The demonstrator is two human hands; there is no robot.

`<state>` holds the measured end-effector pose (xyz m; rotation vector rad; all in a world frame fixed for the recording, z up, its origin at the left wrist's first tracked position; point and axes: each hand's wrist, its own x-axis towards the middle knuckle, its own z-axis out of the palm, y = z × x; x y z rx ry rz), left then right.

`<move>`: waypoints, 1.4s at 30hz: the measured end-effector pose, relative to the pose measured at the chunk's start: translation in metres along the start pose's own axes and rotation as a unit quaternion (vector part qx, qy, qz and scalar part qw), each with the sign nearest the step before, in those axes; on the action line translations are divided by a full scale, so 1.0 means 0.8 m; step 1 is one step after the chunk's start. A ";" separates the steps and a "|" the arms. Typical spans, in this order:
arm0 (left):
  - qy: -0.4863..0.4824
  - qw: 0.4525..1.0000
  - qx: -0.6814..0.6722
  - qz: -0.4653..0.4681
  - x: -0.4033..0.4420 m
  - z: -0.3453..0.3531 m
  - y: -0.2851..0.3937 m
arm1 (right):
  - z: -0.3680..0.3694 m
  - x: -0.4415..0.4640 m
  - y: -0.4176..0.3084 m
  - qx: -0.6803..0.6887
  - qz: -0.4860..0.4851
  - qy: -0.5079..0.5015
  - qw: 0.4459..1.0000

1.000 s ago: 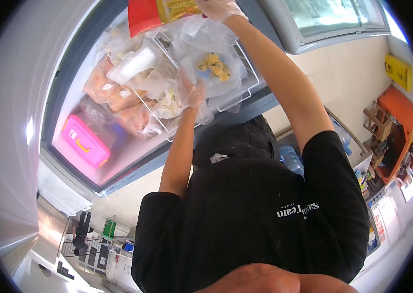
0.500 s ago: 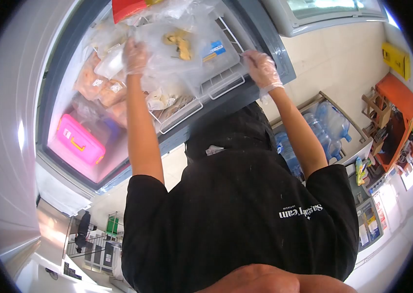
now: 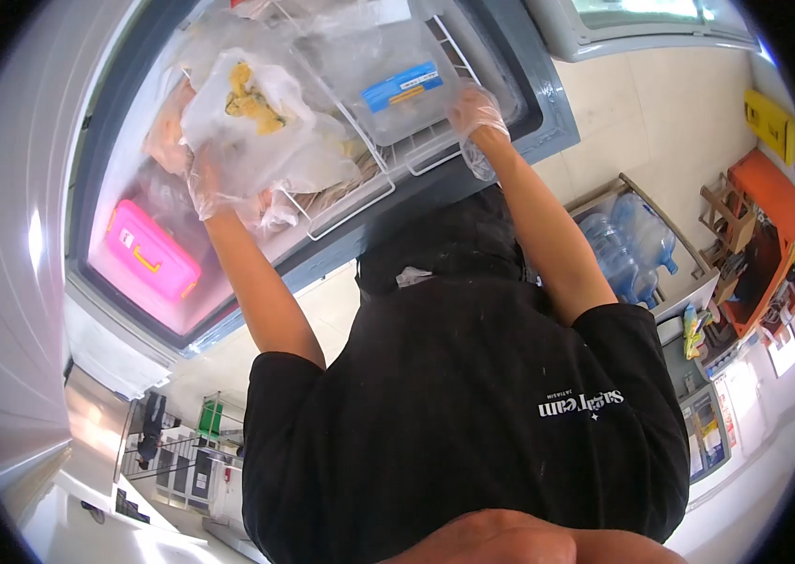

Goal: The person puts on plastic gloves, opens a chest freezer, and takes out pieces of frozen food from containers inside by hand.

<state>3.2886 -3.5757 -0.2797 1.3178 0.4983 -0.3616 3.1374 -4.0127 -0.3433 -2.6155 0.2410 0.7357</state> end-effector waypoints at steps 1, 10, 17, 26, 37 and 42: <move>0.028 0.998 -0.045 -0.022 -0.006 -0.014 -0.006 | -0.001 0.000 -0.001 0.010 0.027 -0.003 1.000; 0.090 0.992 -0.087 0.015 -0.069 -0.055 -0.005 | -0.032 -0.010 0.002 -0.017 0.026 0.013 0.999; 0.138 0.982 -0.117 0.044 -0.121 -0.073 -0.019 | -0.049 -0.017 -0.004 0.062 0.105 0.021 0.992; 0.177 0.970 -0.152 0.072 -0.178 -0.099 -0.040 | -0.055 -0.018 0.001 0.061 0.163 0.108 0.979; 0.155 0.969 -0.183 0.056 -0.186 -0.086 -0.053 | -0.062 -0.032 0.005 0.124 0.118 0.128 0.977; 0.144 0.982 -0.108 0.055 -0.162 -0.067 -0.060 | -0.130 -0.078 -0.044 0.105 0.097 0.167 0.976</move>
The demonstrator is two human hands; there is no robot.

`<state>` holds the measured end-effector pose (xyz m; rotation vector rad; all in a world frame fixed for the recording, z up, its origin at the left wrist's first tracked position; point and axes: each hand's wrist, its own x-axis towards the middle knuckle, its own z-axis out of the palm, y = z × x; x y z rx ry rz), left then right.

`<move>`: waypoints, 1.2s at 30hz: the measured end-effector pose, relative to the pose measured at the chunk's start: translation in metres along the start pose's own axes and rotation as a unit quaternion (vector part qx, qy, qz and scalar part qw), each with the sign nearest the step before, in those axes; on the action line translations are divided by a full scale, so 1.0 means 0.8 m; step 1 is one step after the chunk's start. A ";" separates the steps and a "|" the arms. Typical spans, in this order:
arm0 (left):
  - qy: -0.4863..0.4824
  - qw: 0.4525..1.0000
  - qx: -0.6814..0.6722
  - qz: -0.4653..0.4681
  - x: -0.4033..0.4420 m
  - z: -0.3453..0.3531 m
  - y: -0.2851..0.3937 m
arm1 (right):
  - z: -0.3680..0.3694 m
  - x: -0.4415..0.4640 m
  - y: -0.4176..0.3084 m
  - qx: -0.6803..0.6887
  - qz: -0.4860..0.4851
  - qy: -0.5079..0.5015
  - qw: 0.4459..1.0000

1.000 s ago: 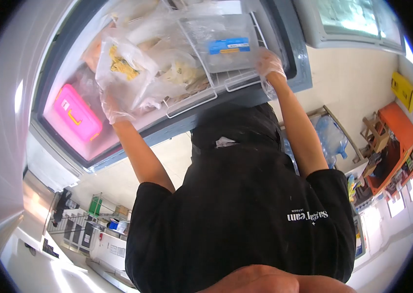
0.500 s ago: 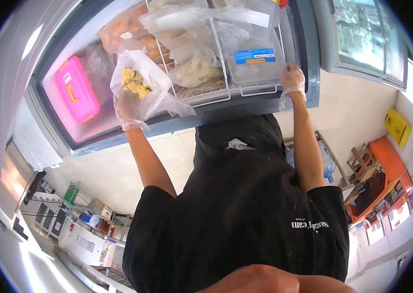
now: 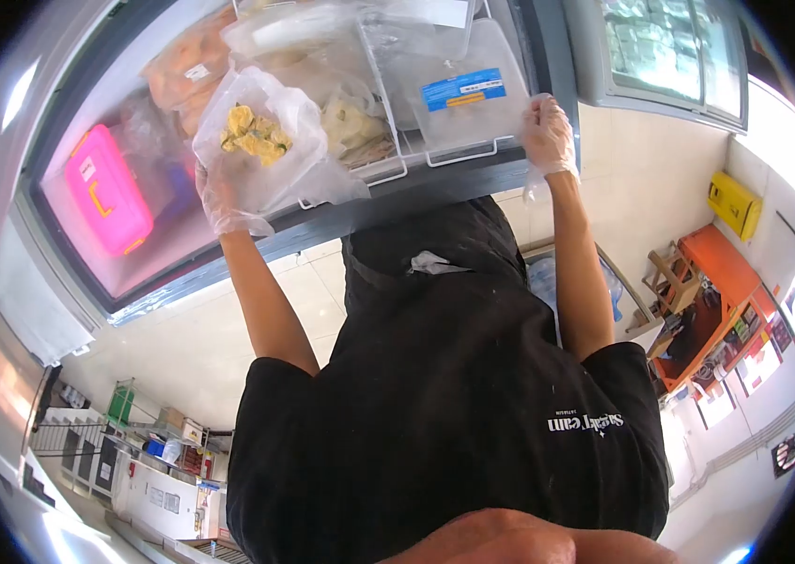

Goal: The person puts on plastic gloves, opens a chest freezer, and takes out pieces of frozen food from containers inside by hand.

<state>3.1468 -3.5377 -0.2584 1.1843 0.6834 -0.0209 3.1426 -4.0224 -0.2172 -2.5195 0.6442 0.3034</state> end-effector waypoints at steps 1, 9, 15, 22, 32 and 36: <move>-0.012 1.000 0.013 0.001 0.007 0.004 -0.007 | -0.015 -0.001 0.009 -0.004 -0.010 0.008 1.000; -0.137 0.990 0.023 -0.001 0.070 0.099 -0.077 | -0.097 -0.034 0.141 0.155 0.079 0.060 0.983; -0.253 0.960 -0.110 -0.058 0.165 0.170 -0.159 | -0.105 -0.065 0.177 0.203 0.150 0.067 0.965; -0.178 0.958 0.199 0.101 0.206 0.360 -0.039 | -0.078 -0.058 0.168 0.246 0.118 0.060 0.960; -0.043 0.768 0.602 0.214 0.266 0.508 -0.042 | -0.084 -0.057 0.153 0.228 0.113 0.067 0.965; -0.058 0.725 0.659 0.193 0.261 0.481 -0.050 | -0.080 -0.055 0.156 0.233 0.101 0.077 0.964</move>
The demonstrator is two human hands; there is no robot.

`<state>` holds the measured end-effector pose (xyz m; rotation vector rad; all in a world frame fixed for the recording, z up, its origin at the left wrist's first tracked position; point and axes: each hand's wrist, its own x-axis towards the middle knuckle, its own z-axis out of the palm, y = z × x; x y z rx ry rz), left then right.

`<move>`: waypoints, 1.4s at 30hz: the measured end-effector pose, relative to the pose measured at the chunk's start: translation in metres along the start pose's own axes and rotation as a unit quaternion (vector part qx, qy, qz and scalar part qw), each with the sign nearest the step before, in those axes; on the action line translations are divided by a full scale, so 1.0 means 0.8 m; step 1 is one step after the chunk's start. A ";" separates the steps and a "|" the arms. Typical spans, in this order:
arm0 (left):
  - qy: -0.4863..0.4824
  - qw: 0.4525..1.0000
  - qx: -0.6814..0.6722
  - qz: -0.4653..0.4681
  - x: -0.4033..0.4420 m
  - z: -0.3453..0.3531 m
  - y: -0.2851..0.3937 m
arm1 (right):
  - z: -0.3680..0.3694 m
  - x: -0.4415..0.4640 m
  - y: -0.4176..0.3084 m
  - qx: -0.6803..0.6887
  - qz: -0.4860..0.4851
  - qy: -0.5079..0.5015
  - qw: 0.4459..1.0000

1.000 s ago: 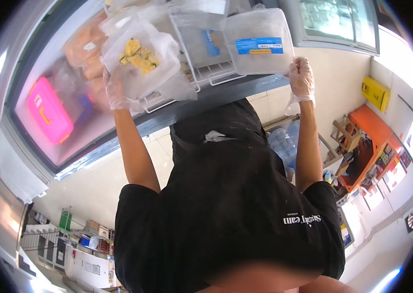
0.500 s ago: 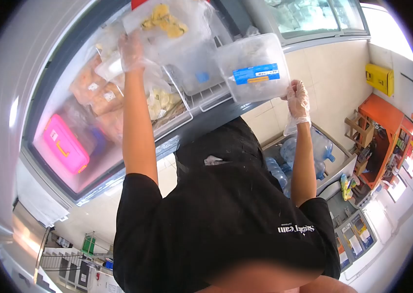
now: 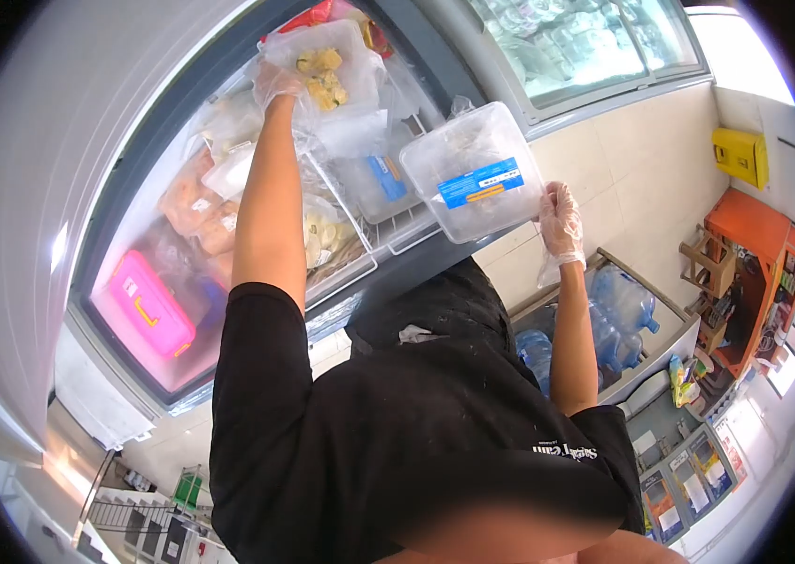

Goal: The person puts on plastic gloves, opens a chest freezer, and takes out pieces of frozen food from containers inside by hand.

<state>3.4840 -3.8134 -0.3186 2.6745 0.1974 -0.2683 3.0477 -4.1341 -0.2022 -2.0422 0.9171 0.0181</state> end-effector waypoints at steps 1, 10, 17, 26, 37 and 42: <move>-0.013 1.000 0.011 0.000 -0.005 0.001 -0.011 | -0.001 0.004 0.002 0.000 0.003 -0.003 1.000; 0.061 0.978 0.188 0.069 -0.024 -0.065 -0.262 | -0.001 0.006 0.001 0.011 -0.001 -0.015 1.000; 0.036 0.999 0.004 0.017 0.015 0.017 -0.351 | -0.003 0.008 0.001 -0.021 0.006 -0.014 1.000; 0.233 0.948 -0.162 0.145 -0.206 -0.053 -0.147 | 0.009 0.010 0.030 0.012 -0.001 0.018 1.000; -0.050 0.843 -0.512 0.159 -0.380 0.096 0.052 | -0.003 -0.002 0.024 0.071 0.038 -0.011 0.997; -0.175 0.793 -0.579 0.067 -0.357 0.074 0.055 | -0.019 0.002 -0.012 0.016 0.022 -0.001 1.000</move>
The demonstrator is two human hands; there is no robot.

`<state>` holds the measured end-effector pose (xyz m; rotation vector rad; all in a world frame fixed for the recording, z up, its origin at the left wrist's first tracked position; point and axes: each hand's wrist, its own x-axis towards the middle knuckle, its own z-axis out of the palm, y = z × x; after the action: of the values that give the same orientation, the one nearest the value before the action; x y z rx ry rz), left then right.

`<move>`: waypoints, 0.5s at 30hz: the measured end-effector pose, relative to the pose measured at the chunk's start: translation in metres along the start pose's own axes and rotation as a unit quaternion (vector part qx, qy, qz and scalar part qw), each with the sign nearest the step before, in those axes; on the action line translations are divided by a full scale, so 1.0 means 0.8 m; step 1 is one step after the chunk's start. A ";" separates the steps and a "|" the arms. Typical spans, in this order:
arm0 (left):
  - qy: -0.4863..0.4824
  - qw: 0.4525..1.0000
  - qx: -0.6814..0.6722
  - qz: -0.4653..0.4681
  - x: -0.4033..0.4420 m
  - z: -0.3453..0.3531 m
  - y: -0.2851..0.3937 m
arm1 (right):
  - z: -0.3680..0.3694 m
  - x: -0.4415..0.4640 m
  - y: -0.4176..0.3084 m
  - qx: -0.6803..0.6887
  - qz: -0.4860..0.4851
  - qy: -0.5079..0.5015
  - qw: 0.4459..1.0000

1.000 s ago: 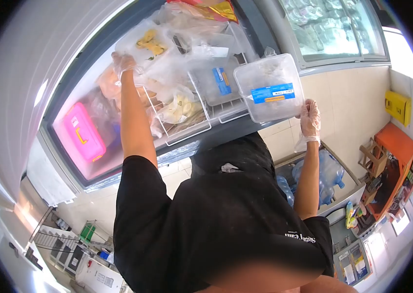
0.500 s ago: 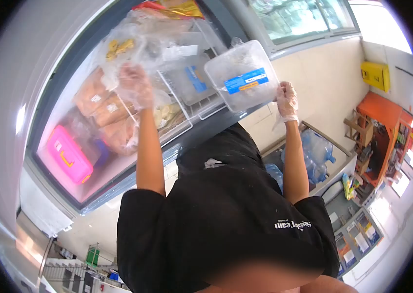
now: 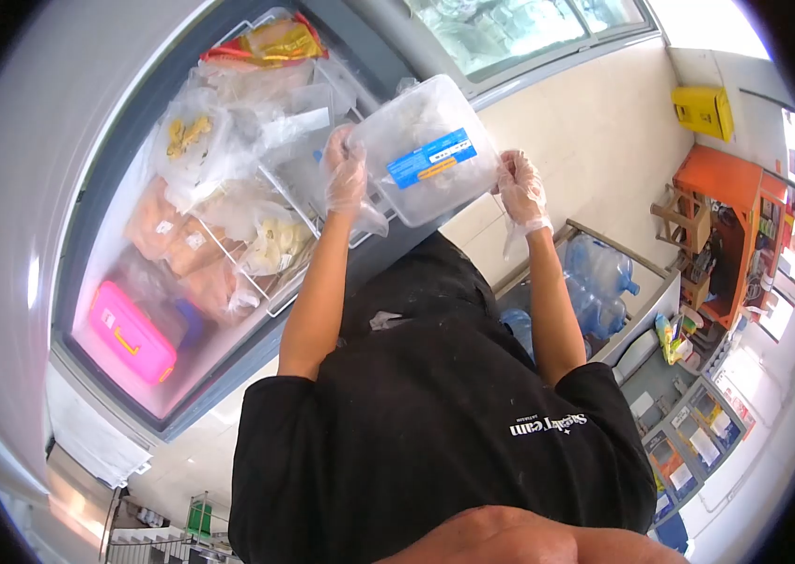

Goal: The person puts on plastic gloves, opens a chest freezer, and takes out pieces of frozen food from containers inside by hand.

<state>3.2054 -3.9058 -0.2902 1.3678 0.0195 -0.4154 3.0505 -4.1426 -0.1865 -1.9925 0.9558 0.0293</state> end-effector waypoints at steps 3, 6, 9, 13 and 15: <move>0.035 0.988 0.130 0.077 0.022 0.027 0.043 | -0.024 0.027 -0.003 0.075 -0.024 0.013 0.997; 0.053 0.942 0.302 0.136 0.054 0.077 0.101 | -0.057 0.060 -0.021 0.126 -0.033 0.008 0.991; 0.070 0.956 0.271 0.084 0.104 0.118 0.087 | -0.073 0.102 -0.007 0.145 -0.011 0.013 0.989; 0.076 0.996 0.052 -0.013 0.128 0.160 0.089 | -0.085 0.152 0.006 0.167 0.003 0.011 0.986; 0.070 0.995 0.062 -0.020 0.131 0.165 0.080 | -0.089 0.165 0.014 0.160 0.012 -0.004 0.987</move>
<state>3.2920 -4.0515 -0.2282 1.5195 0.1392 -0.3578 3.1129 -4.2788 -0.2001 -1.6851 0.9172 -0.0973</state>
